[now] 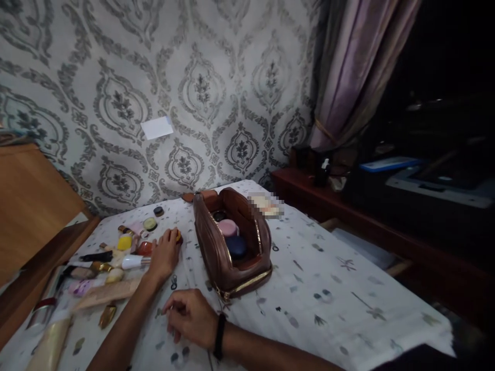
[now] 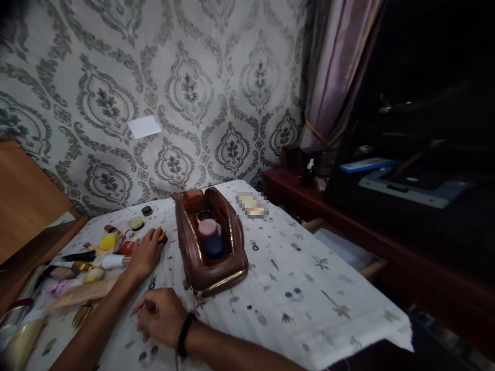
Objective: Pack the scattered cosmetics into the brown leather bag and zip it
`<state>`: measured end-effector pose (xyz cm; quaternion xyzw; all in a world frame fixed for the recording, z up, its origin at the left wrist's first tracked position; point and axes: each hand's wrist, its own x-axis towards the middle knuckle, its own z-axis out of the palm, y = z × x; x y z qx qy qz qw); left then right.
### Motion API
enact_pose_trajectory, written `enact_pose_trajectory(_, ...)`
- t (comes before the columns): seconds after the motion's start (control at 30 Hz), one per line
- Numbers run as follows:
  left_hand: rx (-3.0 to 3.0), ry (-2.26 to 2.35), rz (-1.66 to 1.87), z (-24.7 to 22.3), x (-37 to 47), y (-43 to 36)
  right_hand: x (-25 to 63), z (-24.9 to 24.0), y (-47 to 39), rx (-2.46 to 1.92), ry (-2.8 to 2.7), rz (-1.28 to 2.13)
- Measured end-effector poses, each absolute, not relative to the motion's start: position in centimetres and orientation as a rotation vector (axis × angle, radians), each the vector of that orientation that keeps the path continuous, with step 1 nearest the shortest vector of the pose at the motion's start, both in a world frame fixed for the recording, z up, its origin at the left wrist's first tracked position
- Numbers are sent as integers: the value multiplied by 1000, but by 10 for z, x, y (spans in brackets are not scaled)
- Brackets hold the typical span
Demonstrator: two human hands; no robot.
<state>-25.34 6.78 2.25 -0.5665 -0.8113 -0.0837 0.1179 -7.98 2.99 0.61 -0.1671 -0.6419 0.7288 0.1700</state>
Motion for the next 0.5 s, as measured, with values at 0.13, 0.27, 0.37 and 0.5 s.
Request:
enact_pose_trajectory(0.13, -1714, -2379, -336, 32, -257, 67, -79, 8, 31, -470, -1819, 2074)
enact_pose_trajectory(0.27, -1724, -2427, -459, 36, -261, 64, -79, 6, 32, -440, -1806, 2068)
enact_pose_trajectory(0.37, -1742, -2430, -685, 31, -268, 64, -80, 4, 32, -430, -1808, 2061)
enact_pose_trajectory(0.5, -1755, -2464, -1190, 28, -281, 66, -80, 3, 34, -418, -1837, 2042)
